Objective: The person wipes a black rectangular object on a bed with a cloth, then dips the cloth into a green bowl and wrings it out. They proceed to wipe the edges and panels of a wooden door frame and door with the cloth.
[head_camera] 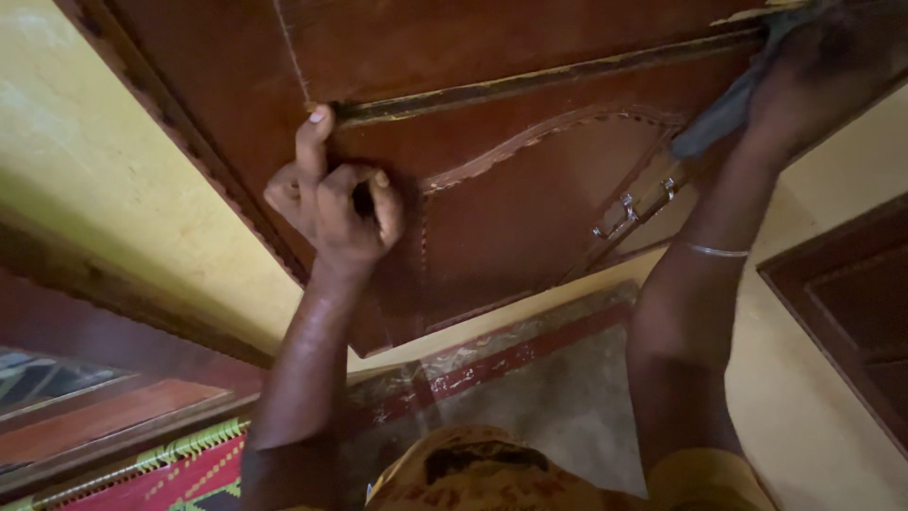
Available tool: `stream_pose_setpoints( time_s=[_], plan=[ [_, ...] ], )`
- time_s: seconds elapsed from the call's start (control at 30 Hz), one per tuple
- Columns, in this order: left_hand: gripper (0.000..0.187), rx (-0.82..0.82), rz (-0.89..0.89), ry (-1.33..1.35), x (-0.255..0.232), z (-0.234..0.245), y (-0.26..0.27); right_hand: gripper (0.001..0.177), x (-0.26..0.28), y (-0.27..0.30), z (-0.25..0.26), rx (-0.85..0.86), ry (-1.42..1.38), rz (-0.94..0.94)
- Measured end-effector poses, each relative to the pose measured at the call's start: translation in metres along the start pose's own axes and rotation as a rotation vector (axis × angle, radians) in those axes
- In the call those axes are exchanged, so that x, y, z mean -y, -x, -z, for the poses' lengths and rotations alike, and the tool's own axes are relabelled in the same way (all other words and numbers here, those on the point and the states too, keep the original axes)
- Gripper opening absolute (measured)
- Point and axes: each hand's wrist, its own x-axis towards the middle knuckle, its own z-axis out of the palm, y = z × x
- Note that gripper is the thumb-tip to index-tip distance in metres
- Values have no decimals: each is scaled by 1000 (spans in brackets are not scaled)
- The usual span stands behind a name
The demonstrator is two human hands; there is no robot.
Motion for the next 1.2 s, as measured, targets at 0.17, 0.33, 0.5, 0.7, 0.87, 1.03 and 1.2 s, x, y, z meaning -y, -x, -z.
stream_pose_setpoints(
  time_s=[0.17,0.33,0.5,0.7,0.87,1.03,1.2],
  plan=[
    [13,-15,-4,-5,2,-3,2,89,-9,25,5,-67,653,123],
    [12,-12,7,-11,2,-4,3,100,21,19,2,21,666,85],
    [13,17,8,-8,-1,3,1,62,130,-3,-20,197,408,-334],
    [11,-50,-11,1,3,-7,3,24,206,-10,-38,234,258,-227],
    [11,-14,9,-4,-2,0,4,28,214,-4,-42,244,309,97],
    [12,-10,16,12,-5,3,-3,39,243,11,-41,334,180,-60],
    [11,-13,9,6,-4,3,-1,45,279,17,-47,377,254,-89]
  ],
)
